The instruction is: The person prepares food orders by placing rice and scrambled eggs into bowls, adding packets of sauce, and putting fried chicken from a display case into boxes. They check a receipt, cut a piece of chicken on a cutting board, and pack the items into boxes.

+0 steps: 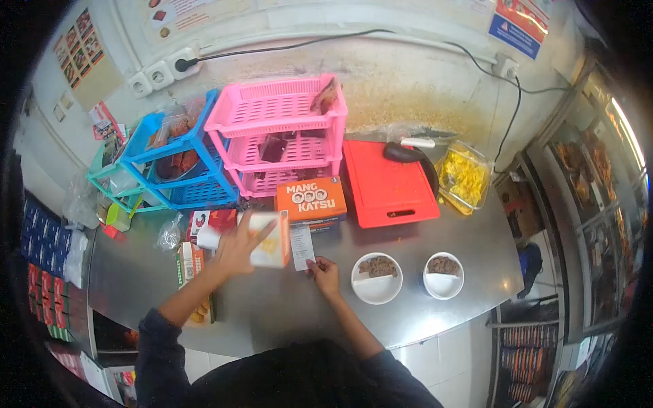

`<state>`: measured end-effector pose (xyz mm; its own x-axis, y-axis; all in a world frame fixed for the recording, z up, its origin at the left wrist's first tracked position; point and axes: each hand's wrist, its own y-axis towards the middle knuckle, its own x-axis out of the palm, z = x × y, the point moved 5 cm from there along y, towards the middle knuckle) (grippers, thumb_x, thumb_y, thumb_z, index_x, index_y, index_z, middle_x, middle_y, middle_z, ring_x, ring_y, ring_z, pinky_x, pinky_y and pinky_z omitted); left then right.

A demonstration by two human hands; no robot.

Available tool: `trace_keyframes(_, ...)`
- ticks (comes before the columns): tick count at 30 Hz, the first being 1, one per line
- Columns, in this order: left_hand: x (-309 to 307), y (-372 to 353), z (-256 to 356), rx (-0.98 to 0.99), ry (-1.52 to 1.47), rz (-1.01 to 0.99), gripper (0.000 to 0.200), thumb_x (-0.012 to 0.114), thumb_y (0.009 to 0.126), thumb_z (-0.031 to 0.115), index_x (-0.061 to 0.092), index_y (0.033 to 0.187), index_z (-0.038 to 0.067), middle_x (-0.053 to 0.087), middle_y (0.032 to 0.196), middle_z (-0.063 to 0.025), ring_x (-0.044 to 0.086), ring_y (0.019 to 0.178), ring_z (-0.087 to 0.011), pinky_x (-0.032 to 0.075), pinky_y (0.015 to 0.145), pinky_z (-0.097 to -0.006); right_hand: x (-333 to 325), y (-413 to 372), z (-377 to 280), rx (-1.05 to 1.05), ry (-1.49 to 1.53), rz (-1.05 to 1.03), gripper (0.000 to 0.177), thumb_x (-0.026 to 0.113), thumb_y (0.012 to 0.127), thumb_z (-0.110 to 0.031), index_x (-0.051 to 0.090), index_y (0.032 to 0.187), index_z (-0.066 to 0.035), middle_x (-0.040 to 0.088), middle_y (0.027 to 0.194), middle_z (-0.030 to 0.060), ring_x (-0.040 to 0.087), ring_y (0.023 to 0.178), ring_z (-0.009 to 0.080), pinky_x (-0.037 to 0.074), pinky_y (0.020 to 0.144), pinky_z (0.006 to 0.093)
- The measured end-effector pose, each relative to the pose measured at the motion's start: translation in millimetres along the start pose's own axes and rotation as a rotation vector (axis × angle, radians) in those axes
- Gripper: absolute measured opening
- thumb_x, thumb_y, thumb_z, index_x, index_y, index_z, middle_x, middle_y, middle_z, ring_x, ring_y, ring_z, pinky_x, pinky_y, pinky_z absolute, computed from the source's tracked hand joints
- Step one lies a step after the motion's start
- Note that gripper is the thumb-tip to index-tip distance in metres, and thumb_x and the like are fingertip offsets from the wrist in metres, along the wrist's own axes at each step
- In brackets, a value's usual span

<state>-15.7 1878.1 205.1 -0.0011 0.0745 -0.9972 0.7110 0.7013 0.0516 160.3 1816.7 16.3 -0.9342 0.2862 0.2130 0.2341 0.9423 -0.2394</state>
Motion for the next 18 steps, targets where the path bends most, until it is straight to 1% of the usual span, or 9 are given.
trace_keyframes(3, -38.2, 71.4, 2.7, -0.117, -0.183, 0.045, 0.104, 0.073, 0.051, 0.021, 0.019, 0.140, 0.032, 0.030, 0.129, -0.0338, 0.060, 0.080, -0.0370, 0.050, 0.067, -0.0395, 0.9, -1.6, -5.9, 0.000, -0.059, 0.001, 0.012, 0.062, 0.082, -0.014, 0.063, 0.083, -0.002, 0.061, 0.063, 0.0024, 0.038, 0.043, 0.0022, 0.027, 0.039, 0.0178)
trace_keyframes(5, -15.7, 112.6, -6.1, -0.059, -0.183, 0.044, 0.108, 0.074, 0.048, 0.029, 0.018, 0.140, 0.028, 0.042, 0.119, -0.0274, 0.056, 0.091, -0.0355, 0.048, 0.073, -0.0446, 1.4, -5.8, -7.7, 0.084, 0.005, 0.059, 0.014, 0.063, 0.082, -0.013, 0.063, 0.084, 0.001, 0.062, 0.067, 0.0038, 0.055, 0.056, 0.0074, 0.038, 0.049, 0.0190)
trace_keyframes(7, 26.0, 134.3, -8.2, -0.017, -0.087, 0.075, 0.110, 0.075, 0.047, 0.035, 0.017, 0.140, 0.029, 0.043, 0.121, -0.0275, 0.054, 0.096, -0.0377, 0.048, 0.074, -0.0458, -3.4, -1.1, 8.6, 0.065, -0.039, 0.017, 0.013, 0.063, 0.082, -0.012, 0.063, 0.083, 0.001, 0.062, 0.068, 0.0045, 0.055, 0.057, 0.0081, 0.039, 0.050, 0.0195)
trace_keyframes(9, 31.3, 142.7, -10.7, -0.031, -0.099, -0.001, 0.110, 0.077, 0.047, 0.041, 0.018, 0.140, 0.030, 0.041, 0.124, -0.0268, 0.051, 0.102, -0.0398, 0.047, 0.075, -0.0468, -5.2, 4.2, 11.4, 0.040, -0.072, 0.007, 0.013, 0.063, 0.082, -0.011, 0.062, 0.083, 0.002, 0.062, 0.070, 0.0052, 0.056, 0.059, 0.0088, 0.041, 0.052, 0.0201)
trace_keyframes(11, 26.9, 137.8, -10.0, -0.045, -0.151, 0.026, 0.110, 0.077, 0.047, 0.044, 0.019, 0.140, 0.030, 0.040, 0.125, -0.0263, 0.049, 0.105, -0.0401, 0.047, 0.076, -0.0472, -3.3, 0.3, 5.7, -0.088, 0.071, 0.106, 0.010, 0.063, 0.080, -0.010, 0.062, 0.081, -0.001, 0.061, 0.065, 0.0037, 0.050, 0.048, 0.0068, 0.032, 0.042, 0.0183)
trace_keyframes(12, 22.6, 128.8, -12.1, -0.050, -0.197, 0.053, 0.110, 0.077, 0.047, 0.047, 0.020, 0.140, 0.030, 0.039, 0.126, -0.0257, 0.047, 0.108, -0.0404, 0.047, 0.076, -0.0477, -5.2, -1.6, 0.0, -0.089, -0.045, 0.122, 0.014, 0.064, 0.080, -0.011, 0.061, 0.086, 0.001, 0.061, 0.066, 0.0039, 0.055, 0.053, 0.0098, 0.037, 0.046, 0.0197)
trace_keyframes(14, 10.8, 101.1, -15.6, -0.087, -0.306, 0.158, 0.106, 0.075, 0.051, 0.050, 0.021, 0.140, 0.027, 0.036, 0.128, -0.0267, 0.055, 0.097, -0.0373, 0.048, 0.072, -0.0450, -13.6, -2.1, -10.0, -0.242, -0.322, 0.186, 0.023, 0.067, 0.078, -0.014, 0.060, 0.092, 0.003, 0.060, 0.067, 0.0048, 0.054, 0.053, 0.0113, 0.038, 0.047, 0.0219)
trace_keyframes(16, 16.8, 87.4, -21.0, -0.102, -0.355, 0.211, 0.104, 0.075, 0.053, 0.047, 0.021, 0.140, 0.026, 0.035, 0.129, -0.0278, 0.060, 0.085, -0.0355, 0.050, 0.068, -0.0424, -6.3, -23.5, -66.6, -0.366, -0.909, 0.427, 0.047, 0.071, 0.071, -0.020, 0.054, 0.109, 0.001, 0.059, 0.084, 0.0091, 0.051, 0.069, 0.0208, 0.042, 0.066, 0.0318)
trace_keyframes(18, 19.0, 79.8, -24.6, -0.192, -0.404, 0.277, 0.104, 0.077, 0.053, 0.040, 0.022, 0.140, 0.025, 0.033, 0.130, -0.0285, 0.061, 0.080, -0.0347, 0.051, 0.067, -0.0421, 13.2, -28.8, -114.0, -0.737, -0.854, 0.492, 0.060, 0.069, 0.069, -0.014, 0.043, 0.123, -0.004, 0.048, 0.112, 0.0151, 0.046, 0.100, 0.0257, 0.036, 0.085, 0.0364)
